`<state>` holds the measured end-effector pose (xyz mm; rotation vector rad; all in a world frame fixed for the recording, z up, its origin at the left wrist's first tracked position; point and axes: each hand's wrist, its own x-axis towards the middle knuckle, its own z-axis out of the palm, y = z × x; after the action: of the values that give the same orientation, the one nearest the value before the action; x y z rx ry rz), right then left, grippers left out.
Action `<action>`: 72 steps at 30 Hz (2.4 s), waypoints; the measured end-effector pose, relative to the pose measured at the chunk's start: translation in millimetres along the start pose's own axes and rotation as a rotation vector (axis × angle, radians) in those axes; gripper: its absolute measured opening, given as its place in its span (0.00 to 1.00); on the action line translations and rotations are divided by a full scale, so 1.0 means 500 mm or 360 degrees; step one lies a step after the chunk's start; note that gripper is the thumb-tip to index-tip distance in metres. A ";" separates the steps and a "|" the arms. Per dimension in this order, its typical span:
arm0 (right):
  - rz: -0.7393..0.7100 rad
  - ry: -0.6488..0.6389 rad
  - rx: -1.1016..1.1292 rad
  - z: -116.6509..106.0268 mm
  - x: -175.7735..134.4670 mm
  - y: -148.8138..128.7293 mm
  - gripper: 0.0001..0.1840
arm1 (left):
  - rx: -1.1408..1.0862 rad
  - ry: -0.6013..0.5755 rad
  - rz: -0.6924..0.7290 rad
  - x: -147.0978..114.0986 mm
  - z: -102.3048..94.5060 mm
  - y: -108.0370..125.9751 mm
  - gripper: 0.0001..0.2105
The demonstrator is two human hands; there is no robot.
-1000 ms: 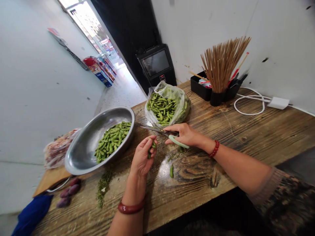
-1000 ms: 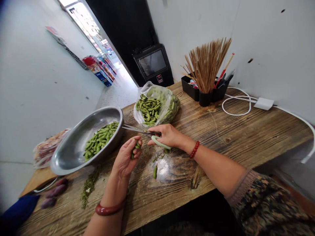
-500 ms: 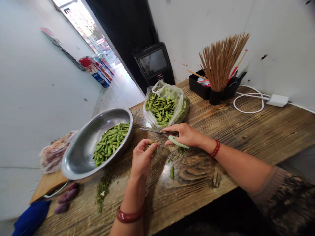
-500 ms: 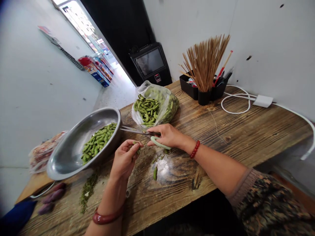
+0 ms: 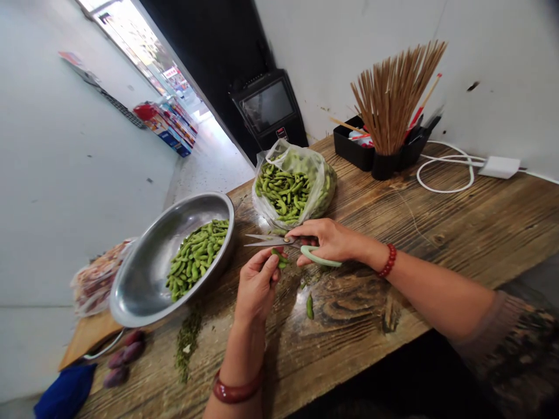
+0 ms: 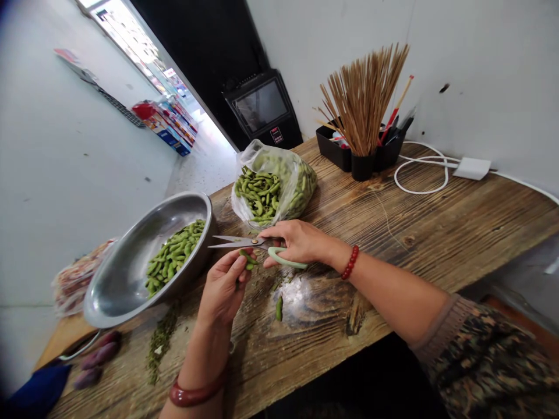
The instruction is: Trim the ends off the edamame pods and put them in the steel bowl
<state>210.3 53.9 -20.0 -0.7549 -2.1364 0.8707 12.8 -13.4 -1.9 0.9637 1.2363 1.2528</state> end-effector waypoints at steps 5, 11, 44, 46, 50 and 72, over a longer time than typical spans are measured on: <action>0.0007 -0.0107 -0.0151 -0.010 -0.001 -0.010 0.35 | 0.0085 -0.0029 0.0105 0.003 -0.004 -0.005 0.07; -0.0042 -0.0163 -0.0186 -0.011 -0.002 -0.017 0.33 | 0.0303 -0.0067 0.0222 0.001 -0.010 -0.009 0.08; -0.0157 -0.0230 -0.0229 -0.015 -0.003 0.005 0.31 | 0.0428 -0.0094 0.0215 -0.005 -0.009 0.004 0.09; -0.0163 -0.0228 -0.0264 -0.015 -0.002 0.007 0.31 | 0.0449 -0.0109 0.0230 -0.004 -0.011 0.003 0.09; -0.0175 -0.0228 -0.0280 -0.019 -0.001 0.007 0.29 | 0.0484 -0.0122 0.0253 -0.001 -0.017 -0.002 0.09; 0.0093 0.0003 -0.0094 0.022 0.000 -0.004 0.34 | -0.0650 0.0137 -0.0018 0.013 -0.015 0.015 0.11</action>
<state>201.3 48.9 -24.5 -0.8518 -2.1563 0.8401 3.5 -6.9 3.8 0.6097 0.9941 1.4780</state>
